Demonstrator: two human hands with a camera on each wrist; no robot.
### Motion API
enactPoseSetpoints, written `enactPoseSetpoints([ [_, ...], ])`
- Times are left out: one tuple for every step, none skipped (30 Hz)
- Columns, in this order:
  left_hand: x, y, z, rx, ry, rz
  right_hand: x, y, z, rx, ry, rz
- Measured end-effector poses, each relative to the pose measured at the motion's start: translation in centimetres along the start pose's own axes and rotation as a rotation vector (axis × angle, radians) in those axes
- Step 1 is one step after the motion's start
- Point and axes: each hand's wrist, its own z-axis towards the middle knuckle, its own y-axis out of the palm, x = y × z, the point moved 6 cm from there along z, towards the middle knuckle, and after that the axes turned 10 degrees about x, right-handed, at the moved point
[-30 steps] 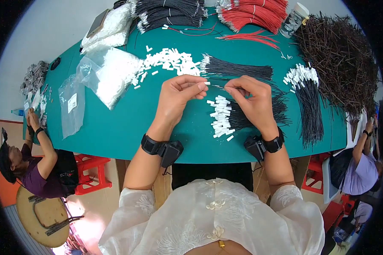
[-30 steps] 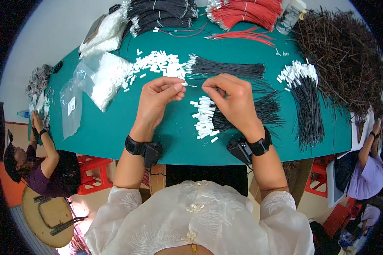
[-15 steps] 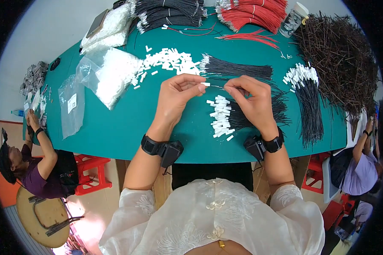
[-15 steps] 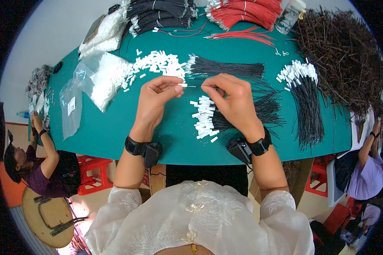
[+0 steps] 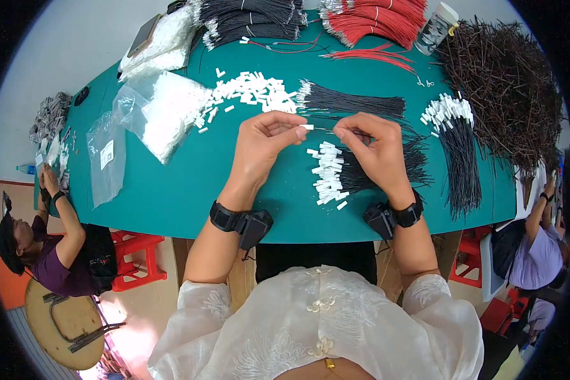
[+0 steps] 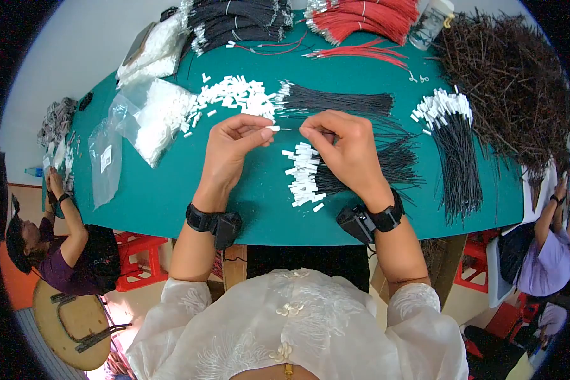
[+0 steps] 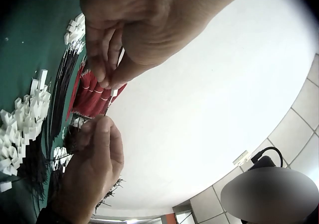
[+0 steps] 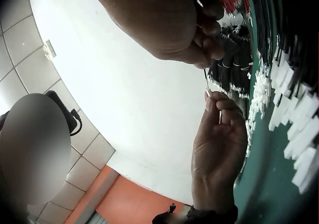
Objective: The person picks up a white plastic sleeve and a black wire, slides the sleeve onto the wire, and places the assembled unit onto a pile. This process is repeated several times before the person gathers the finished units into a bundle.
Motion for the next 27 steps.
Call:
enactPoseSetpoints([
  [0.0, 0.0, 0.0, -0.001, -0.005, 0.001, 0.0, 0.1, 0.0, -0.003, 0.006, 0.005],
  [0.1, 0.1, -0.1, -0.003, -0.010, 0.001, 0.0, 0.1, 0.0, -0.005, 0.012, 0.010],
  [0.0, 0.1, -0.1, -0.004, -0.015, 0.002, 0.1, 0.2, -0.1, -0.007, 0.018, 0.014],
  [0.0, 0.1, -0.1, -0.005, -0.015, 0.002, 0.1, 0.2, -0.1, -0.006, 0.018, 0.014],
  [0.0, 0.1, -0.1, -0.009, -0.017, 0.013, 0.1, 0.3, -0.1, -0.004, 0.022, 0.016],
  [-0.1, 0.2, -0.2, -0.013, -0.018, 0.023, 0.1, 0.4, -0.2, -0.003, 0.025, 0.019],
  [-0.1, 0.2, -0.2, -0.017, -0.020, 0.034, 0.2, 0.4, -0.2, -0.001, 0.028, 0.021],
  [-0.1, 0.2, -0.2, -0.017, -0.020, 0.034, 0.2, 0.4, -0.2, -0.001, 0.029, 0.021],
  [-0.1, 0.2, -0.2, -0.016, -0.017, 0.046, 0.3, 0.4, -0.3, -0.003, 0.035, 0.021],
  [-0.1, 0.2, -0.2, -0.014, -0.014, 0.057, 0.3, 0.4, -0.3, -0.004, 0.041, 0.021],
  [-0.1, 0.2, -0.2, -0.013, -0.010, 0.069, 0.4, 0.4, -0.3, -0.006, 0.046, 0.020],
  [-0.1, 0.2, -0.2, -0.014, -0.010, 0.069, 0.4, 0.5, -0.3, -0.005, 0.046, 0.020],
  [-0.1, 0.2, -0.3, -0.015, -0.008, 0.079, 0.6, 0.5, -0.3, -0.011, 0.067, 0.028],
  [-0.1, 0.2, -0.3, -0.016, -0.007, 0.089, 0.8, 0.6, -0.4, -0.016, 0.088, 0.037],
  [-0.1, 0.3, -0.3, -0.017, -0.005, 0.099, 0.9, 0.7, -0.5, -0.022, 0.109, 0.045],
  [-0.2, 0.3, -0.3, -0.018, -0.005, 0.099, 1.1, 0.6, -0.5, -0.021, 0.109, 0.045],
  [-0.2, 0.3, -0.4, -0.023, -0.008, 0.096, 1.5, 0.7, -0.5, -0.038, 0.151, 0.070],
  [-0.3, 0.4, -0.4, -0.029, -0.011, 0.092, 1.9, 0.8, -0.6, -0.055, 0.192, 0.096],
  [-0.3, 0.4, -0.4, -0.034, -0.014, 0.089, 2.1, 0.9, -0.6, -0.072, 0.233, 0.121],
  [-0.3, 0.4, -0.4, -0.034, -0.014, 0.089, 2.1, 0.9, -0.6, -0.071, 0.233, 0.121],
  [-0.4, 0.4, -0.4, -0.030, -0.020, 0.093, 2.3, 1.1, -0.7, -0.098, 0.269, 0.140],
  [-0.4, 0.4, -0.4, -0.026, -0.027, 0.096, 2.5, 1.2, -0.8, -0.124, 0.304, 0.159],
  [-0.5, 0.4, -0.3, -0.021, -0.033, 0.099, 2.6, 1.4, -0.9, -0.151, 0.340, 0.178],
  [-0.5, 0.4, -0.3, -0.022, -0.034, 0.100, 2.6, 1.3, -0.9, -0.150, 0.341, 0.178],
  [-0.6, 0.4, -0.3, -0.025, -0.032, 0.100, 2.6, 1.3, -0.8, -0.151, 0.339, 0.160],
  [-0.6, 0.4, -0.3, -0.027, -0.030, 0.100, 2.6, 1.2, -0.8, -0.153, 0.337, 0.142],
  [-0.7, 0.4, -0.3, -0.030, -0.026, 0.100, 2.6, 1.2, -0.7, -0.155, 0.334, 0.124],
])
